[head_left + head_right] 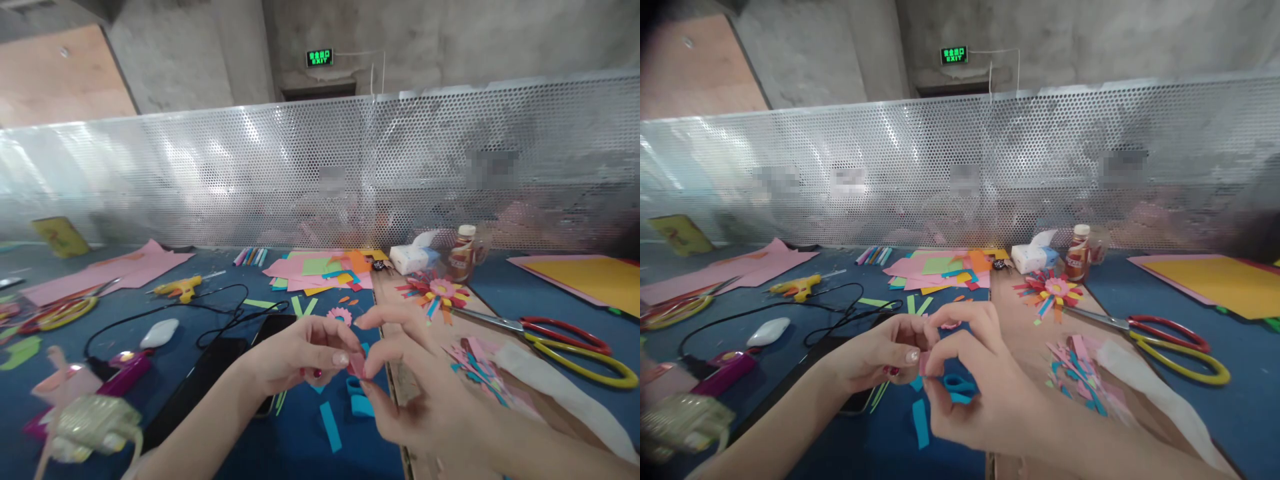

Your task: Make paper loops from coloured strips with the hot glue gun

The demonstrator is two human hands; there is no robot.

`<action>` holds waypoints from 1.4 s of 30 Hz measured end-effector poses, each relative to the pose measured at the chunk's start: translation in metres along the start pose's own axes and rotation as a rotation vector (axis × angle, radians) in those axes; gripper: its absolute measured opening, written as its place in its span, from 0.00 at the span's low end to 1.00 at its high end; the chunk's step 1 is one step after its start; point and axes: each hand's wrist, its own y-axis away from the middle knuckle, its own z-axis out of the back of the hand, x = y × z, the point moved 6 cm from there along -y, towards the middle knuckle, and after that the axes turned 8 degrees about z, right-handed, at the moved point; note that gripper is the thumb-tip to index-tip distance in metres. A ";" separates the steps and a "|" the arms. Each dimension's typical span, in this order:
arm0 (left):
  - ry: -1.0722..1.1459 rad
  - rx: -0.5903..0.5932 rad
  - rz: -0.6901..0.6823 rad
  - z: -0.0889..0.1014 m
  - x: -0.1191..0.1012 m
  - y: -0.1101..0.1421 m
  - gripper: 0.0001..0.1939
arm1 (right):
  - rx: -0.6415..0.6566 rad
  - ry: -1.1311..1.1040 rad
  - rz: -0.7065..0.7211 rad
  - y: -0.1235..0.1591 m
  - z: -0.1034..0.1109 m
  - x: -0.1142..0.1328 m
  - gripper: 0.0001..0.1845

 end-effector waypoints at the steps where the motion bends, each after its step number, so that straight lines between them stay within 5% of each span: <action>1: -0.003 0.000 0.002 0.000 0.000 0.000 0.09 | 0.004 -0.006 -0.001 0.001 0.000 0.000 0.10; 42: -0.044 0.020 -0.027 -0.002 0.000 0.001 0.11 | 0.019 -0.014 0.022 0.002 0.001 0.005 0.11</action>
